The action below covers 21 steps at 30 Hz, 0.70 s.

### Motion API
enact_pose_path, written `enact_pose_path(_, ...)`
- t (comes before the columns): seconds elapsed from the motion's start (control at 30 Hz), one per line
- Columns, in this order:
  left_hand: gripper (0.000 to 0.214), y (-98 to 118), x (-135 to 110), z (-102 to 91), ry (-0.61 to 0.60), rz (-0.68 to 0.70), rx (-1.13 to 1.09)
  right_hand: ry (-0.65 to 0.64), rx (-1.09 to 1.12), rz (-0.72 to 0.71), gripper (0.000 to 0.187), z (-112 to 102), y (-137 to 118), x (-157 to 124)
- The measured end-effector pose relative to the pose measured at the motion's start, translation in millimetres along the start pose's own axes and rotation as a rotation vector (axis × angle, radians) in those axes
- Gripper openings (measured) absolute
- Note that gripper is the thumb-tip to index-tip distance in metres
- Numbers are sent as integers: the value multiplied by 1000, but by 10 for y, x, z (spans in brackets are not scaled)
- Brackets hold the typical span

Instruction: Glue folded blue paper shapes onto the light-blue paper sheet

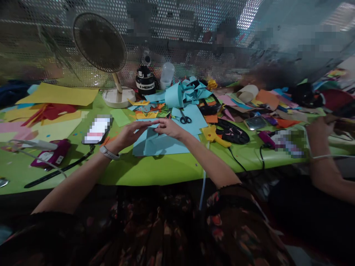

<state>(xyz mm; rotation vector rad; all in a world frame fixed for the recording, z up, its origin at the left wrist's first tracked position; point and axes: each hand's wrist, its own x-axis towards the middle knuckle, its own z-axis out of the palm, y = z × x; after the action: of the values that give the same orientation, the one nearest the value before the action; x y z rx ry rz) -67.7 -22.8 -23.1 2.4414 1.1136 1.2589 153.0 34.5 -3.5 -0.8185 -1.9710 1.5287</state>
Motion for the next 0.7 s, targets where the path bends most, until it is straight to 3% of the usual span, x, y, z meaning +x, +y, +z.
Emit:
enact_pose_path(0.1,35,43,-12,37,92,-201,-26,198,126,20,53,26,116,-36)
enact_pose_path(0.17,34,66,-25,48,57,-310,-3,321,199,28,52,55,202,-58)
enact_pose_path(0.27,30,41,-44,83,-47,-337,17,428,266,38,50,115,333,-79)
enact_pose_path(0.37,20,-51,-54,143,-86,-328,17,434,201,91,47,144,388,-131)
enact_pose_path(0.47,19,-137,-56,150,-115,-317,23,467,-88,2,43,5,306,-312)
enact_pose_path(0.53,23,-165,-54,75,-108,-287,30,509,-402,-83,38,-230,204,-533)
enact_pose_path(0.63,30,-172,-55,-162,-115,-303,83,585,-851,62,36,-716,88,-967)
enact_pose_path(0.7,30,-167,-65,-331,-254,-429,85,553,-1126,188,43,-1012,85,-1247)
